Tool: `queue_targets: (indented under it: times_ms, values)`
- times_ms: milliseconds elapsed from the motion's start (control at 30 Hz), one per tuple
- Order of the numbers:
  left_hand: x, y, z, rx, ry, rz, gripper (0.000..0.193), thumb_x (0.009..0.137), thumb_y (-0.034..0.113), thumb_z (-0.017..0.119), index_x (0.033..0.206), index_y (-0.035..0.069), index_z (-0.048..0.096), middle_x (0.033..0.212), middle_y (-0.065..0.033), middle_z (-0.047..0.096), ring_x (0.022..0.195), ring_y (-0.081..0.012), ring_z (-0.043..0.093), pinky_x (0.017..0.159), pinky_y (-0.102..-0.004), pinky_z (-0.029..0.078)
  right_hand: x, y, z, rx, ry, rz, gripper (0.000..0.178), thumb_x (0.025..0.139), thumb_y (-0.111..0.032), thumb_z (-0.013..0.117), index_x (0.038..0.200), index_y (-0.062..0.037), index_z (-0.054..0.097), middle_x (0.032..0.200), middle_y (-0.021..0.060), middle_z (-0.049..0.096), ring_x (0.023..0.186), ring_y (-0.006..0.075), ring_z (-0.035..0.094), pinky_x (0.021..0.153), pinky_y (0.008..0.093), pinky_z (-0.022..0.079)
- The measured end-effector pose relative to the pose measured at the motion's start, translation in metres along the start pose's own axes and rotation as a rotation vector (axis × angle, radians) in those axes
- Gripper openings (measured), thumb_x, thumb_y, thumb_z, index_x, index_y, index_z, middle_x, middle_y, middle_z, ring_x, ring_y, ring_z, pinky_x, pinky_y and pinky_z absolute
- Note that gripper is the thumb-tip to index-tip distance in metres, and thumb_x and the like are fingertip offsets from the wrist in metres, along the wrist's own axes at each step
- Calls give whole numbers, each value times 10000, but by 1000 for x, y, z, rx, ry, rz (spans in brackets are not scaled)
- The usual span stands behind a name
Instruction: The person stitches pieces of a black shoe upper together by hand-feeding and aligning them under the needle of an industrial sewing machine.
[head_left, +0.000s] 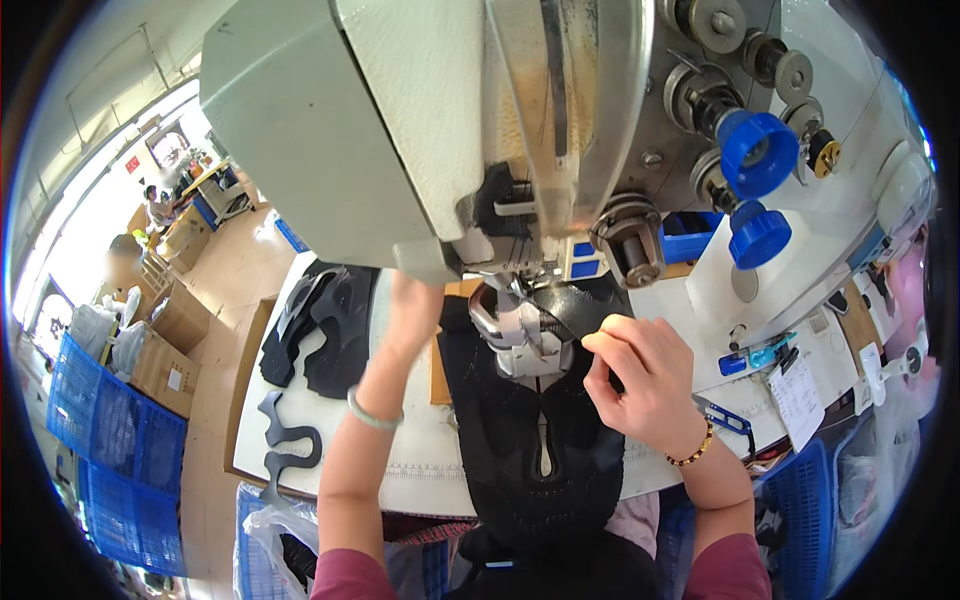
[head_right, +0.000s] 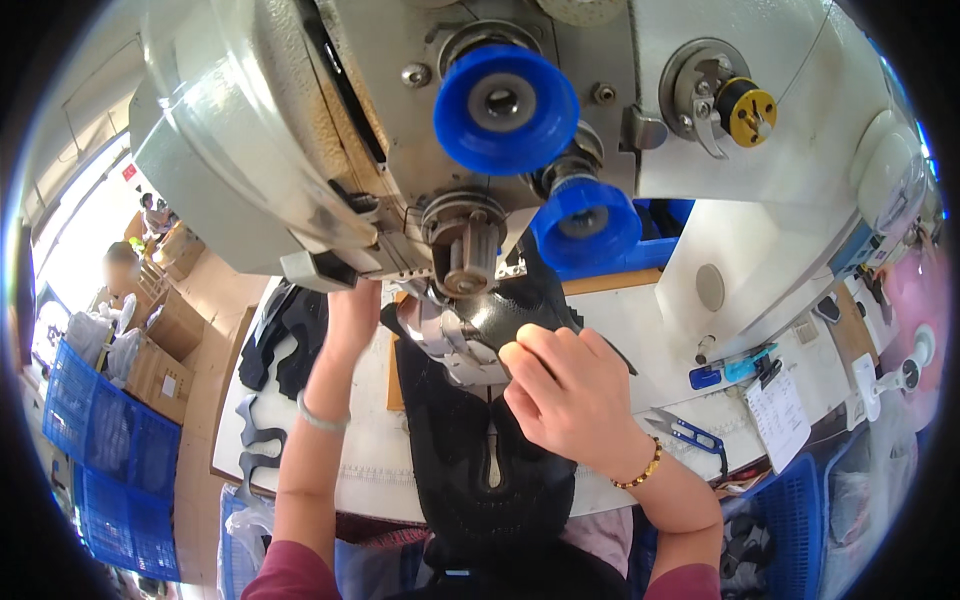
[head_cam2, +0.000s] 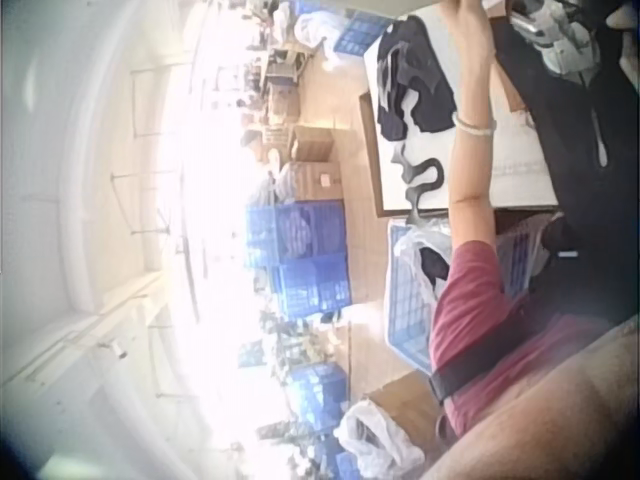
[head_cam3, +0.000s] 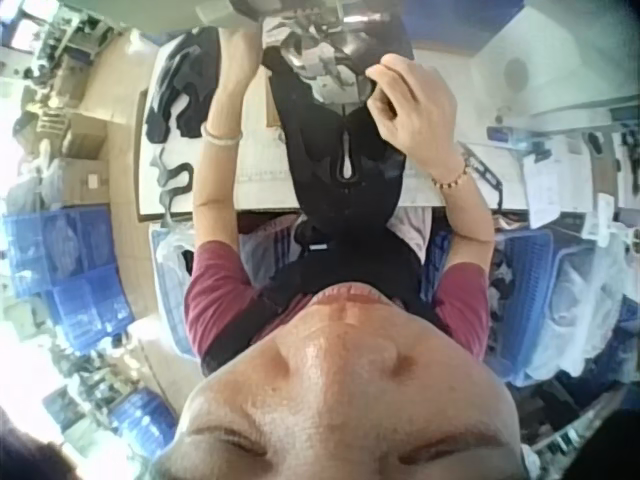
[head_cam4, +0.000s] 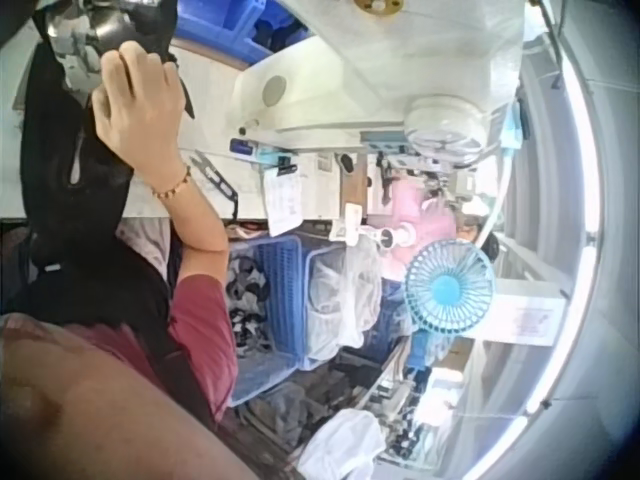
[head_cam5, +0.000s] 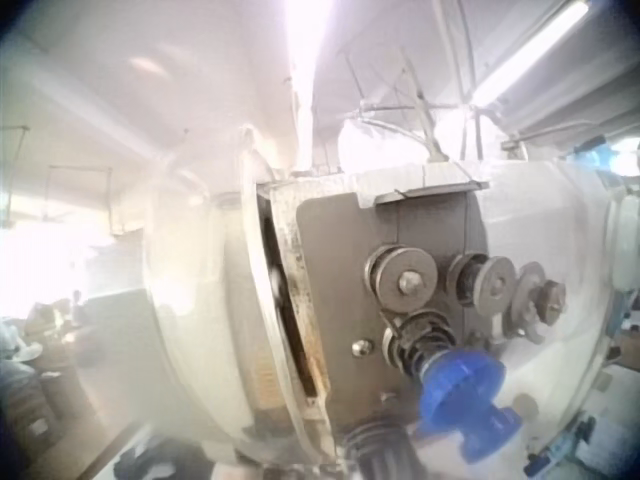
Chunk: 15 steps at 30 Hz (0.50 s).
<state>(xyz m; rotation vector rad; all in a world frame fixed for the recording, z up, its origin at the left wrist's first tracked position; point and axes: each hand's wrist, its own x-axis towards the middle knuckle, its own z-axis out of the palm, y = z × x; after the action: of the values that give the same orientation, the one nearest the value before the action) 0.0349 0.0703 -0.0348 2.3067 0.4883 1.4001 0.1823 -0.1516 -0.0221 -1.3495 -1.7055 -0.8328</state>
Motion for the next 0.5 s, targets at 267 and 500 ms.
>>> queue_targets:
  times_ms: [267,500]
  values:
    - [67,-77,8,10,149,302,232,875,137,568,1045,-15,611,1033,-119,609,909,-209,561,798,-334,473,-7,8,6,166,59,115,225,658,11,651,865,-72,618,939,37,616,610,185,544,572,293,457]
    - [75,-64,-61,-160,317,-304,231,870,136,578,1038,-16,619,988,-91,625,859,-190,567,777,-311,479,-10,31,22,-47,114,373,387,752,51,612,1119,-65,575,1153,105,563,805,239,590,779,368,477]
